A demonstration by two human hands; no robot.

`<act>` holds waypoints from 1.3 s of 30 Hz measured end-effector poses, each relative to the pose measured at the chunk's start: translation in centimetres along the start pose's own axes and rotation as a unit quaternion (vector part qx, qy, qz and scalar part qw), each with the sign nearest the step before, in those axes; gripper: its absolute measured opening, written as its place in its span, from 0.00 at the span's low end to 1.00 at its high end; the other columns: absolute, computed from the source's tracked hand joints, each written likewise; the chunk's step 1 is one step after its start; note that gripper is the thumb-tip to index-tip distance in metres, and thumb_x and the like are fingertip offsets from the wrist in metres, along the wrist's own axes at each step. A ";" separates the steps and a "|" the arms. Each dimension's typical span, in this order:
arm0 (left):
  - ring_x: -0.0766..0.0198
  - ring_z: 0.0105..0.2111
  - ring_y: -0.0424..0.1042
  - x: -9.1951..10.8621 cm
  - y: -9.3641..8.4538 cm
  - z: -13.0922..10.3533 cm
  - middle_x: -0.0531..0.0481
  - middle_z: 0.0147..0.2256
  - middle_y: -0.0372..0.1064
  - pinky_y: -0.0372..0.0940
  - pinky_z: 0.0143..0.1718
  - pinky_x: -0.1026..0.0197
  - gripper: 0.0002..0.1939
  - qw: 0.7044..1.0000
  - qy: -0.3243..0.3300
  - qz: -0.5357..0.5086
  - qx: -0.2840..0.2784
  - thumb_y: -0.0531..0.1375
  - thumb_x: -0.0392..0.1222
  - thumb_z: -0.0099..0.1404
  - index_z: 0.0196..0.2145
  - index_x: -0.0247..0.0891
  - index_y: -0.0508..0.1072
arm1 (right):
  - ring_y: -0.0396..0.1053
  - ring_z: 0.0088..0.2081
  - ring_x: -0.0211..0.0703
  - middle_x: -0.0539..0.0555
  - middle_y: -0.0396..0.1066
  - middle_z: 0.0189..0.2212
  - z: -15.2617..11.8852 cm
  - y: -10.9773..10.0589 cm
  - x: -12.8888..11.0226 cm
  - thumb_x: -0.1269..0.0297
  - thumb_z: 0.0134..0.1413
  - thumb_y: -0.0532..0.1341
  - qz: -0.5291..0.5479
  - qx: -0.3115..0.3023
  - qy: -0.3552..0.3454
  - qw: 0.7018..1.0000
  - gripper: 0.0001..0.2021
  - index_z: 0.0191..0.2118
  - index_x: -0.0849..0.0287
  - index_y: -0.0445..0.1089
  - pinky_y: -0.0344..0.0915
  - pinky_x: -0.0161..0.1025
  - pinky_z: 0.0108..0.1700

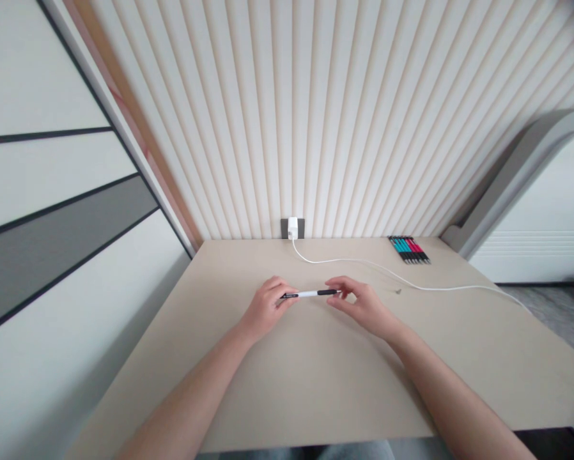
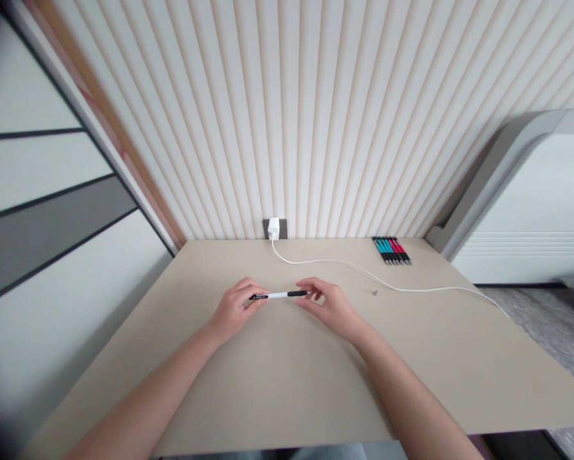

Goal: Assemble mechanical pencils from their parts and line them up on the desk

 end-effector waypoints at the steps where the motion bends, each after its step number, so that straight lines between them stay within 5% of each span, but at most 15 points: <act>1: 0.63 0.34 0.70 0.0 0.0 0.0 0.47 0.32 0.71 0.66 0.36 0.61 0.05 1.000 0.002 -0.001 0.000 0.60 0.40 0.64 0.36 0.38 0.75 | 0.69 0.34 0.41 0.52 0.75 0.34 0.0 0.0 -0.1 0.53 0.53 0.62 -0.006 -0.003 -0.001 1.000 0.14 0.42 0.55 0.73 0.64 0.37 0.37; 7: 0.62 0.35 0.69 -0.1 0.2 -0.1 0.47 0.33 0.71 0.66 0.37 0.60 0.06 0.999 0.028 0.005 -0.017 0.59 0.40 0.65 0.38 0.38 0.75 | 0.62 0.19 0.36 0.50 0.66 0.15 -0.2 0.7 1.0 0.47 0.64 0.46 -0.050 -0.042 0.096 0.993 0.30 0.19 0.59 0.70 0.57 0.35 0.25; 13: 0.62 0.34 0.70 -0.3 0.2 0.0 0.47 0.32 0.71 0.66 0.37 0.61 0.06 1.000 -0.001 0.009 -0.001 0.59 0.40 0.65 0.37 0.38 0.75 | 0.69 0.36 0.43 0.53 0.75 0.37 0.0 0.4 0.2 0.52 0.54 0.61 -0.039 -0.001 -0.014 0.999 0.16 0.45 0.54 0.73 0.64 0.38 0.37; 16: 0.63 0.34 0.70 -0.1 0.2 -0.1 0.47 0.32 0.71 0.66 0.37 0.61 0.06 1.000 0.006 0.001 -0.009 0.59 0.41 0.65 0.37 0.38 0.75 | 0.68 0.31 0.41 0.52 0.75 0.30 -0.1 0.6 0.0 0.52 0.58 0.57 -0.052 -0.004 0.002 0.999 0.14 0.37 0.55 0.75 0.63 0.36 0.32; 20: 0.63 0.35 0.70 -0.1 0.3 -0.1 0.47 0.32 0.71 0.66 0.38 0.61 0.06 1.000 0.018 0.003 -0.019 0.60 0.40 0.64 0.38 0.38 0.75 | 0.60 0.17 0.36 0.49 0.64 0.12 -0.3 1.0 0.7 0.51 0.65 0.45 -0.077 -0.032 0.077 0.994 0.29 0.19 0.58 0.70 0.58 0.35 0.25; 26: 0.63 0.35 0.70 -0.7 0.2 -0.1 0.48 0.32 0.70 0.66 0.37 0.61 0.06 1.000 0.002 0.004 0.002 0.59 0.40 0.65 0.37 0.38 0.75 | 0.70 0.37 0.43 0.54 0.75 0.37 -0.1 0.7 0.3 0.53 0.56 0.60 -0.055 0.000 -0.035 0.998 0.15 0.46 0.55 0.72 0.65 0.37 0.36; 29: 0.63 0.35 0.69 -0.6 0.2 -0.1 0.48 0.32 0.70 0.65 0.37 0.61 0.06 1.000 0.014 0.010 -0.013 0.59 0.40 0.65 0.36 0.38 0.74 | 0.70 0.35 0.42 0.53 0.75 0.33 -0.2 0.7 0.0 0.55 0.59 0.57 -0.072 0.001 -0.047 0.996 0.12 0.37 0.56 0.74 0.63 0.36 0.36; 34: 0.62 0.35 0.68 -0.3 0.2 -0.1 0.48 0.32 0.70 0.64 0.38 0.60 0.06 0.997 0.045 0.043 -0.033 0.58 0.41 0.66 0.38 0.38 0.74 | 0.60 0.19 0.34 0.48 0.64 0.14 -0.4 1.1 0.4 0.53 0.65 0.47 -0.113 -0.052 0.036 0.992 0.26 0.20 0.59 0.68 0.57 0.33 0.27; 39: 0.63 0.35 0.68 -0.7 0.1 -0.1 0.48 0.32 0.70 0.64 0.39 0.60 0.05 0.999 0.016 0.041 -0.030 0.59 0.40 0.65 0.36 0.38 0.74 | 0.66 0.28 0.38 0.51 0.74 0.28 -0.1 1.0 0.5 0.54 0.61 0.54 -0.103 -0.040 -0.006 0.994 0.15 0.35 0.58 0.74 0.60 0.34 0.31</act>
Point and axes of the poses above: each hand's wrist, its own z-axis towards the middle knuckle, its own y-axis out of the palm, x = y × z, the point moved 1 cm from there along z, towards the middle knuckle
